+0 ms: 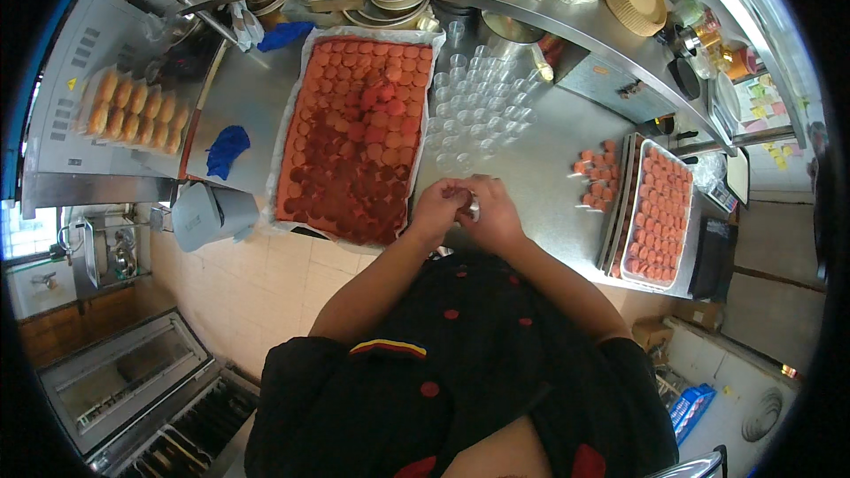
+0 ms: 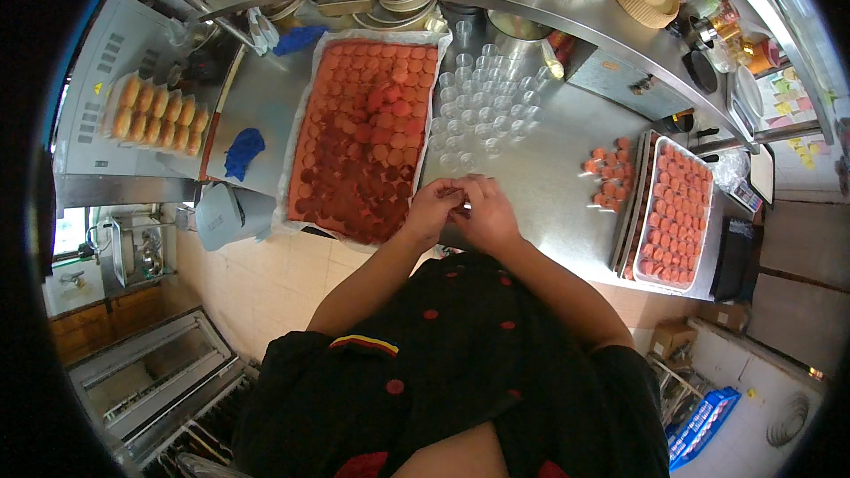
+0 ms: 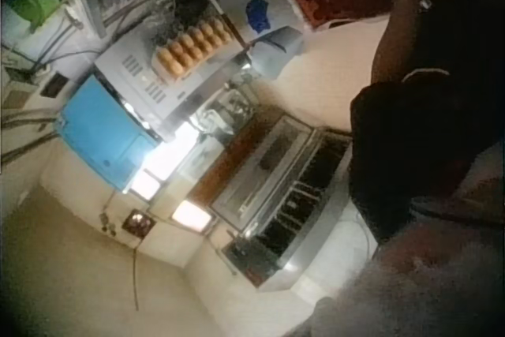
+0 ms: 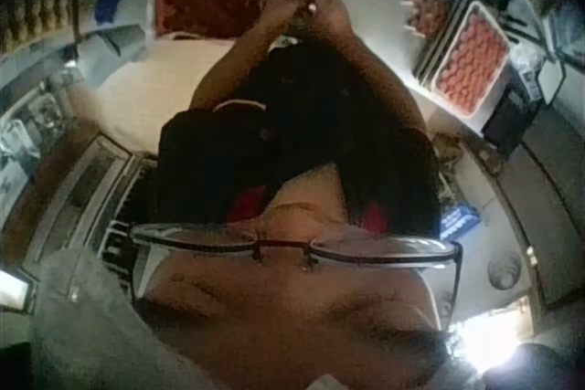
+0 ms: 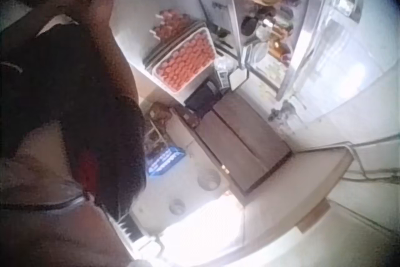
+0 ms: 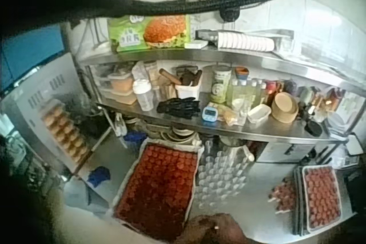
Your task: The person repeatedly picks small reddish meat pieces from a large tray and places them one by one into individual clear plastic cups arranged on the counter. The person continues this repetitive placement throughout the clip.
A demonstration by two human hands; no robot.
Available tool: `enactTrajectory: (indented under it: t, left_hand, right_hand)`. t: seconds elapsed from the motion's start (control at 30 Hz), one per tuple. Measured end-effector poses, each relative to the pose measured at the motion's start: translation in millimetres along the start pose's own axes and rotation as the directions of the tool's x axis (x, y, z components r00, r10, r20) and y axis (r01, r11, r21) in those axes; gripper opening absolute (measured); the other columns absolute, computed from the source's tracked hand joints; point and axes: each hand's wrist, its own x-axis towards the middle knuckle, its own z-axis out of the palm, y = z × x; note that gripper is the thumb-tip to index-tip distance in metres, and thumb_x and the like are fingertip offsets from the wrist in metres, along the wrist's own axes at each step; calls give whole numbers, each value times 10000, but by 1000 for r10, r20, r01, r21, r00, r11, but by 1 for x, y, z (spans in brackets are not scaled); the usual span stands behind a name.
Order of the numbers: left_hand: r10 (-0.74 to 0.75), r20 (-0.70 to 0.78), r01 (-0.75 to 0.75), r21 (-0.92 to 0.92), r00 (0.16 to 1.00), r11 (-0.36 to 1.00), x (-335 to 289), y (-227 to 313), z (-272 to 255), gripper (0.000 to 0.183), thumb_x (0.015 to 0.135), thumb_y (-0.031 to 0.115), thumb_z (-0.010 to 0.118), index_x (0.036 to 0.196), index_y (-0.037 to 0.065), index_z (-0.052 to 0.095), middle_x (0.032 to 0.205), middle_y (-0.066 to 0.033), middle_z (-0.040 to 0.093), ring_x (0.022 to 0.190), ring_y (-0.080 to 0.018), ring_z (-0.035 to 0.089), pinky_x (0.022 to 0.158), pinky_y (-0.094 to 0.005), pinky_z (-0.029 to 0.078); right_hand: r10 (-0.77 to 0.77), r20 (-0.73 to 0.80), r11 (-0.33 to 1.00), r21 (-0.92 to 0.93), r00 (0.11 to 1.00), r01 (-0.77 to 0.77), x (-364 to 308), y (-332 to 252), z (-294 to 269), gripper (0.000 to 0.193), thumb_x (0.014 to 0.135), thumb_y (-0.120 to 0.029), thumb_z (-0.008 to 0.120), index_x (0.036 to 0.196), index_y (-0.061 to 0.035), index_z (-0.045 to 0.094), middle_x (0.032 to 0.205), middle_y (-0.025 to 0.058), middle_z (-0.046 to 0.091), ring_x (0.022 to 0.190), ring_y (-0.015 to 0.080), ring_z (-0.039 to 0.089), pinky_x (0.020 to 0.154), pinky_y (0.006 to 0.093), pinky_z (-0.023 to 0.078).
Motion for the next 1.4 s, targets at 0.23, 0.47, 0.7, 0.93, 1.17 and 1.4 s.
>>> enactTrajectory:
  t: [0.23,0.47,0.7,0.93,1.17,1.4]
  left_hand:
    - [164,-60,-130,373,985,919,12,-23,8,243,953,74,648,1186,10,654,1089,-131,723,985,-203,706,843,-345,578]
    - [301,-75,-203,583,951,787,25,-32,10,285,943,92,648,1225,47,634,1129,-148,744,1001,-250,739,841,-369,581]
    - [126,97,-159,520,987,839,38,-36,13,361,942,149,687,1285,50,637,1236,-115,723,1077,-233,703,942,-354,551]
    - [239,-30,-125,786,970,605,55,-26,-34,385,944,139,713,1311,37,654,1196,-79,732,988,-214,693,926,-352,540]
    - [675,-480,245,875,561,418,124,48,-184,433,933,291,676,1274,25,659,1198,-215,662,1196,-406,601,936,-501,543]
    - [695,-300,324,941,653,101,137,70,-181,435,906,286,721,1263,55,629,1279,-220,604,1242,-445,543,1003,-531,520]
  right_hand:
    - [176,82,982,47,981,-180,-10,24,15,572,795,-29,731,1339,-109,573,1331,193,597,1141,421,619,961,491,541]
    - [278,172,961,-61,945,-272,-11,19,-7,557,825,-99,738,1352,-138,563,1420,151,579,1077,384,694,876,463,601]
    - [199,90,978,40,976,-203,-21,43,-3,506,823,-136,775,1297,-154,598,1322,121,643,1072,379,697,862,464,597]
    - [496,-65,827,-268,866,-494,-63,186,-28,420,877,-247,767,1264,-149,637,1234,84,690,1133,352,648,969,470,546]
    - [566,-324,577,-501,758,-645,-71,261,-78,581,884,-253,804,1390,-100,563,1493,193,509,1371,402,504,1120,489,457]
    - [443,0,868,-249,897,-429,6,218,-28,547,892,-232,760,1395,-155,560,1413,140,572,1334,369,530,1111,475,464]
